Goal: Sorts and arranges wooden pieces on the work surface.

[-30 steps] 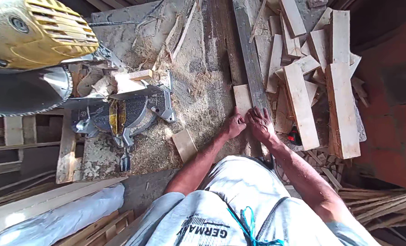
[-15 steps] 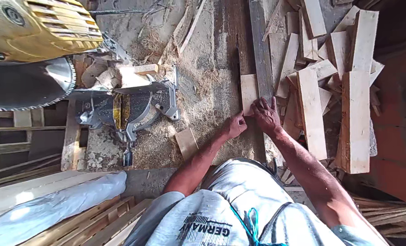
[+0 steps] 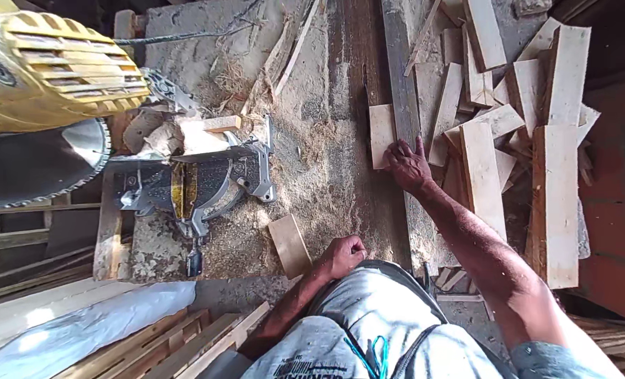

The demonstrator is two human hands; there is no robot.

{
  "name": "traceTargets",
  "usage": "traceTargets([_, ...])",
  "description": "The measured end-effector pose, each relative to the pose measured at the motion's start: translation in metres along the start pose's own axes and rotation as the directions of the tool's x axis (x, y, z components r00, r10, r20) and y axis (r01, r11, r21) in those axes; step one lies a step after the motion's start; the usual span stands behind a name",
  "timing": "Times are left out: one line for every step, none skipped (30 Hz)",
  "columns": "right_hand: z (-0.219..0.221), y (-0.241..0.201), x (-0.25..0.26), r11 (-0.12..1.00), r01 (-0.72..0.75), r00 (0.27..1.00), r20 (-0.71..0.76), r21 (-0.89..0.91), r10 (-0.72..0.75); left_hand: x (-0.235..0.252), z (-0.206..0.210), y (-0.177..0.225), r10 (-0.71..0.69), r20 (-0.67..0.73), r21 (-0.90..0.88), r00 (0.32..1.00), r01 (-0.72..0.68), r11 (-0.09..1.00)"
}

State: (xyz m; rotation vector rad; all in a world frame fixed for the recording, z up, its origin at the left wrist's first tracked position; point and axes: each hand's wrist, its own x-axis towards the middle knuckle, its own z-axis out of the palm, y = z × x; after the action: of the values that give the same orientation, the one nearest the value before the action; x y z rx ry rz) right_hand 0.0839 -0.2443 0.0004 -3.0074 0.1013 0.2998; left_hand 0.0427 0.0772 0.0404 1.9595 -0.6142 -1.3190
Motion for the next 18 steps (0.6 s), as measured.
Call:
traceTargets([-0.001, 0.001, 0.002, 1.000, 0.004, 1.000, -0.005, 0.017, -0.004, -0.001, -0.003, 0.001, -0.010, -0.006, -0.004, 1.000, 0.010, 1.000])
traceTargets([-0.002, 0.002, 0.004, 1.000, 0.005, 1.000, -0.008, 0.026, -0.004, -0.001, -0.005, 0.001, -0.018, -0.015, -0.006, 1.000, 0.018, 1.000])
traceTargets([-0.003, 0.004, 0.007, 1.000, 0.004, 1.000, -0.016, 0.025, -0.004, 0.000, -0.008, 0.001, -0.026, -0.027, -0.010, 0.999, 0.026, 1.000])
traceTargets([-0.003, 0.005, 0.009, 1.000, 0.005, 0.999, -0.031, 0.020, -0.005, 0.001, -0.010, 0.001, -0.034, -0.036, -0.018, 0.999, 0.033, 0.999])
traceTargets([-0.002, 0.007, 0.012, 1.000, 0.009, 0.999, -0.050, 0.015, -0.008, 0.002, -0.012, 0.001, -0.039, -0.044, -0.024, 0.998, 0.038, 0.999])
traceTargets([-0.001, 0.009, 0.015, 1.000, 0.011, 0.998, -0.058, 0.007, -0.010, 0.002, -0.013, 0.000, -0.049, -0.050, -0.032, 0.998, 0.047, 0.998])
traceTargets([-0.001, 0.011, 0.018, 1.000, 0.013, 0.998, -0.057, 0.002, -0.013, 0.002, -0.014, 0.001, -0.057, -0.051, -0.042, 0.997, 0.055, 0.998])
traceTargets([-0.002, 0.012, 0.021, 1.000, 0.013, 0.998, -0.055, 0.003, -0.013, 0.002, -0.015, 0.001, -0.063, -0.051, -0.051, 0.997, 0.060, 0.997])
traceTargets([-0.002, 0.013, 0.024, 1.000, 0.014, 0.998, -0.056, 0.007, -0.014, 0.001, -0.016, 0.002, -0.065, -0.051, -0.058, 0.997, 0.062, 0.996])
traceTargets([-0.003, 0.014, 0.026, 1.000, 0.017, 0.998, -0.060, 0.008, -0.017, 0.000, -0.017, 0.002, -0.064, -0.054, -0.065, 0.996, 0.061, 0.996])
traceTargets([-0.003, 0.015, 0.029, 1.000, 0.019, 0.998, -0.060, 0.006, -0.019, 0.000, -0.017, 0.002, -0.063, -0.057, -0.069, 0.996, 0.059, 0.996])
traceTargets([-0.003, 0.017, 0.031, 1.000, 0.021, 0.998, -0.060, 0.000, -0.021, -0.001, -0.017, 0.001, -0.062, -0.061, -0.070, 0.996, 0.057, 0.996])
traceTargets([-0.003, 0.018, 0.034, 1.000, 0.020, 0.998, -0.064, -0.004, -0.021, -0.002, -0.017, -0.001, -0.059, -0.066, -0.069, 0.996, 0.054, 0.996])
traceTargets([-0.003, 0.019, 0.036, 1.000, 0.020, 0.997, -0.069, -0.013, -0.020, -0.003, -0.017, -0.002, -0.059, -0.070, -0.066, 0.996, 0.054, 0.996])
traceTargets([-0.004, 0.020, 0.039, 1.000, 0.016, 0.998, -0.062, -0.017, -0.017, -0.005, -0.017, -0.003, -0.059, -0.075, -0.064, 0.995, 0.054, 0.996])
traceTargets([-0.005, 0.020, 0.042, 1.000, 0.012, 0.999, -0.052, -0.020, -0.013, -0.006, -0.016, -0.005, -0.059, -0.082, -0.062, 0.995, 0.054, 0.997])
traceTargets([-0.006, 0.021, 0.045, 1.000, 0.009, 0.999, -0.046, -0.020, -0.010, -0.007, -0.016, -0.007, -0.063, -0.087, -0.062, 0.994, 0.058, 0.996])
traceTargets([-0.007, 0.022, 0.049, 1.000, 0.007, 0.999, -0.043, -0.021, -0.008, -0.009, -0.016, -0.008, -0.070, -0.090, -0.062, 0.994, 0.065, 0.996])
